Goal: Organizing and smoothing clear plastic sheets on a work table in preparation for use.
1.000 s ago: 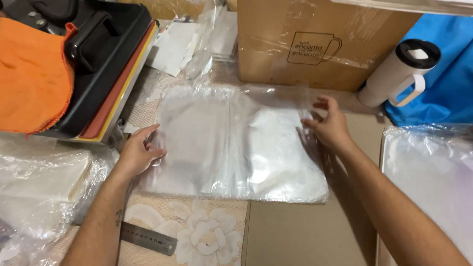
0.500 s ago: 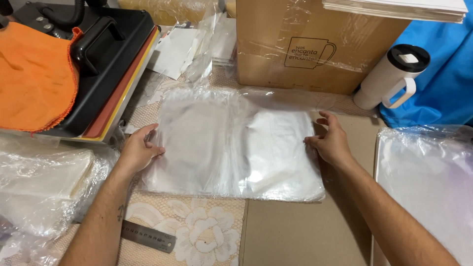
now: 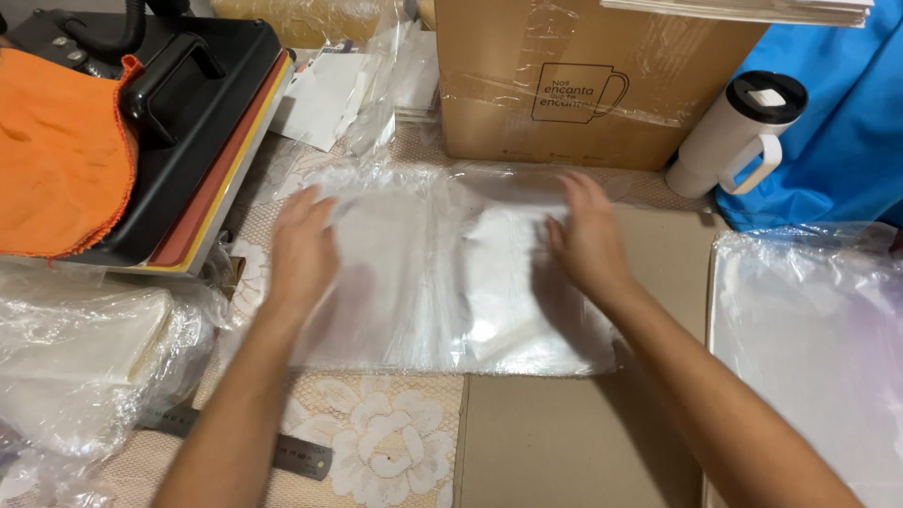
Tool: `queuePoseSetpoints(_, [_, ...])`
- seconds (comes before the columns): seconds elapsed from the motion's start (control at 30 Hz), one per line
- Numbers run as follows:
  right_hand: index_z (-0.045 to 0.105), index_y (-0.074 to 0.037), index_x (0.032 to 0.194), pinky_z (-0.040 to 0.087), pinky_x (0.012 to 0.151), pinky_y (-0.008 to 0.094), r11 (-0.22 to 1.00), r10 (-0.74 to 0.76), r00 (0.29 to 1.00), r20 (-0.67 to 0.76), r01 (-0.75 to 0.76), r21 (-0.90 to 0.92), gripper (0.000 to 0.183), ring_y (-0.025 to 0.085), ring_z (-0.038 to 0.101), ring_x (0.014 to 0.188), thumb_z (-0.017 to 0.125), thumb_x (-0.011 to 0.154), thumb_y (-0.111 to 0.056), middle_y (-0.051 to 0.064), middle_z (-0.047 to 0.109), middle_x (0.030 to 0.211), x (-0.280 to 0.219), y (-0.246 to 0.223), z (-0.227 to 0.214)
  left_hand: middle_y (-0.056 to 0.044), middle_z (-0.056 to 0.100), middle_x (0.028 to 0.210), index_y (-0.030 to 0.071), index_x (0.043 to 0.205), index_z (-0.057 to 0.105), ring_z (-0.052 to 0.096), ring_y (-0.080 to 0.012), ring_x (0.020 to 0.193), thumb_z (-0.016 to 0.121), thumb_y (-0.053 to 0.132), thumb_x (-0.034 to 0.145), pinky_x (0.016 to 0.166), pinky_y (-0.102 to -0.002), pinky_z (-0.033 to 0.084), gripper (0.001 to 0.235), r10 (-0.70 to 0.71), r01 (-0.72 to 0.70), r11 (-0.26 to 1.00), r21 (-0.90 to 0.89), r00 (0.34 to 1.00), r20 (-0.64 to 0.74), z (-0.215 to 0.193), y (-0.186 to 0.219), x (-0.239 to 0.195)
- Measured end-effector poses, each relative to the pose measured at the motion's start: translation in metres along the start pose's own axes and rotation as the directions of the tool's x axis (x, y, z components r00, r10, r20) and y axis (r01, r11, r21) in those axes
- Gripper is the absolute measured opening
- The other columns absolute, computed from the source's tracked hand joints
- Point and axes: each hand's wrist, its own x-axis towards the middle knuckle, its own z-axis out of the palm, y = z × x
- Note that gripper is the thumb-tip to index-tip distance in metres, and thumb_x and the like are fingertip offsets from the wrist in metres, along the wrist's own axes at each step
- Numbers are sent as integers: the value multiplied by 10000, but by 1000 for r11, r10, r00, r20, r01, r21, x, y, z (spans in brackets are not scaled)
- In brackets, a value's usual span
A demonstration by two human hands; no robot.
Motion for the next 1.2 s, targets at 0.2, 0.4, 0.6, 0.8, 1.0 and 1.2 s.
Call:
queuePoseSetpoints(0.2, [603,-73,1356,403,1118,525,929,-272,962,39,251,273,393,463,468,1353,567,966,-90,197,627,1347,59,-38,131,-236,459,1529,7,1430,530,321,-431,1467,428,168,1008,1180,-587,229,462,26,26,988,-153,944,330,86,79,53])
queuePoseSetpoints(0.4, [541,-77,1448,305,1169,488,982,-186,965,184,190,-6,474,375,496,1376,376,1072,-314,161,603,1416,43,-35,162,-66,204,1685,107,1603,267,118,-262,1562,258,247,1060,1256,-487,41,561,-128,161,987,1,780,612,112,83,29])
queuePoseSetpoints(0.6, [386,-131,1548,110,1230,557,965,108,926,362,-10,-261,814,371,294,1492,284,980,-706,123,373,1604,28,-22,94,-67,169,1691,152,1605,262,119,-268,1561,229,439,1068,1252,-499,46,610,-171,182,982,51,741,650,90,89,32])
queuePoseSetpoints(0.8, [344,-83,1562,21,1223,564,929,210,924,319,-86,-360,795,362,198,1531,205,1028,-657,148,323,1630,16,27,75,-130,175,1682,145,1608,250,128,-333,1555,204,716,998,1236,-566,52,836,-303,240,953,185,732,611,81,79,36])
queuePoseSetpoints(1.0, [338,12,1556,69,1233,529,881,82,965,249,47,-471,805,360,158,1551,556,943,-462,201,298,1639,-31,29,7,-251,266,1636,28,1558,365,175,-417,1531,224,690,1039,1197,-645,24,854,-480,335,854,397,802,355,93,42,25])
queuePoseSetpoints(1.2, [583,106,1318,304,1226,511,917,-38,998,-58,11,-400,786,451,539,1317,752,794,-455,289,634,1283,-164,22,-133,-280,573,1375,-24,1218,671,442,-482,1364,621,133,932,1152,-618,235,330,70,-47,995,-91,960,270,81,175,20])
